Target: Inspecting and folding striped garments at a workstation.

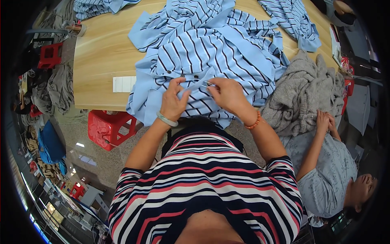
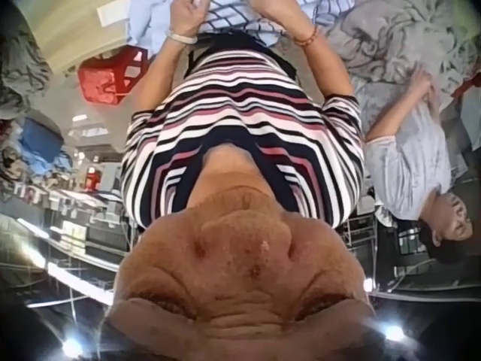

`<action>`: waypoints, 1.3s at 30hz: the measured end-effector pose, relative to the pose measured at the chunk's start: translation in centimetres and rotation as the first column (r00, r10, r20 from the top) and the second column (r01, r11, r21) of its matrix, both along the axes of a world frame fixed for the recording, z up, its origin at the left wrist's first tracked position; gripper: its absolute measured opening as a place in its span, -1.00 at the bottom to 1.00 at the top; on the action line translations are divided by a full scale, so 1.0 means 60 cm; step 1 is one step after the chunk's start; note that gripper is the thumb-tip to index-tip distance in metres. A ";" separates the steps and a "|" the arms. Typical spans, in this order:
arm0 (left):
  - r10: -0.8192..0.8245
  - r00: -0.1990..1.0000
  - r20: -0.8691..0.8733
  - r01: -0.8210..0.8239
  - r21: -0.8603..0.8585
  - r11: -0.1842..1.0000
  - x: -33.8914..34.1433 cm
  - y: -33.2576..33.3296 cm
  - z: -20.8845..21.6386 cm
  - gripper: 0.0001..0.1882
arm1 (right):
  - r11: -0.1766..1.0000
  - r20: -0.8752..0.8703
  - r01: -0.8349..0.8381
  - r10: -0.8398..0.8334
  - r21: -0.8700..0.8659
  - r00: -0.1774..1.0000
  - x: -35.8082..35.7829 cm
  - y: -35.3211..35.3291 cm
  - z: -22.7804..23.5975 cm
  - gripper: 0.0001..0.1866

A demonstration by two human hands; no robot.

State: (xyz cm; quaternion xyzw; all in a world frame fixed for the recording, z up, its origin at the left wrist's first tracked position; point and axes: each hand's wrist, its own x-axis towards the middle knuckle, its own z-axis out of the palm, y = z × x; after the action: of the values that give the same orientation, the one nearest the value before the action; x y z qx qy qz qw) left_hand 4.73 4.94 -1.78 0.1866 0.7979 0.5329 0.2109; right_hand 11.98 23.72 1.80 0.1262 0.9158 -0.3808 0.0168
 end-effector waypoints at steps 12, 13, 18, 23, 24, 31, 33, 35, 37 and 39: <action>0.056 0.928 0.368 -0.135 0.194 0.972 -0.037 -0.034 -0.006 -0.90 | 0.993 0.056 0.022 -0.016 -0.117 0.998 0.077 0.023 0.074 -0.78; 0.055 0.929 0.366 -0.134 0.194 0.972 -0.034 -0.033 -0.006 -0.90 | 0.993 0.055 0.024 -0.017 -0.118 0.998 0.066 0.010 0.069 -0.78; 0.100 0.940 0.326 -0.169 0.188 0.968 -0.018 -0.023 -0.009 -0.90 | 0.997 -0.075 -0.073 0.073 0.001 0.995 0.018 -0.036 0.039 -0.77; 0.126 0.991 0.035 -0.129 0.127 0.983 0.001 -0.006 -0.003 -0.92 | 0.989 -0.038 -0.142 0.144 0.050 0.989 -0.004 -0.051 0.026 -0.78; 0.123 0.975 -0.186 -0.107 0.091 0.990 0.004 -0.003 -0.003 -0.93 | 0.987 -0.025 -0.152 0.154 0.058 0.988 -0.009 -0.052 0.025 -0.78; 0.059 0.930 -0.363 -0.074 -0.026 0.997 0.019 -0.010 0.007 -0.95 | 0.987 -0.104 -0.160 0.158 -0.014 0.982 -0.020 -0.077 0.003 -0.87; 0.053 0.930 -0.364 -0.069 -0.031 0.997 0.023 -0.009 0.008 -0.95 | 0.990 -0.098 -0.143 0.142 -0.004 0.985 -0.025 -0.093 -0.015 -0.86; 0.071 0.948 -0.312 -0.079 -0.014 0.997 0.025 -0.009 0.004 -0.95 | 0.991 -0.091 -0.136 0.135 -0.005 0.987 -0.027 -0.094 -0.023 -0.86; 0.089 0.968 -0.233 -0.085 0.024 0.996 0.024 -0.017 -0.004 -0.93 | 0.988 -0.048 -0.152 0.150 -0.034 0.988 -0.023 -0.084 -0.025 -0.84; -0.009 1.000 -0.014 0.009 0.028 1.000 0.029 -0.030 0.010 -0.89 | 0.989 0.036 -0.145 0.146 -0.025 0.989 -0.015 -0.056 -0.021 -0.80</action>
State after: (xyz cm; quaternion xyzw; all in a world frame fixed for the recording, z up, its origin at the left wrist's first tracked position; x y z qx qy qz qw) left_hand 6.45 3.12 -1.20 0.1968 0.7910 0.5418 0.2051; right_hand 11.07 20.38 0.57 0.0661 0.9178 -0.3864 0.0633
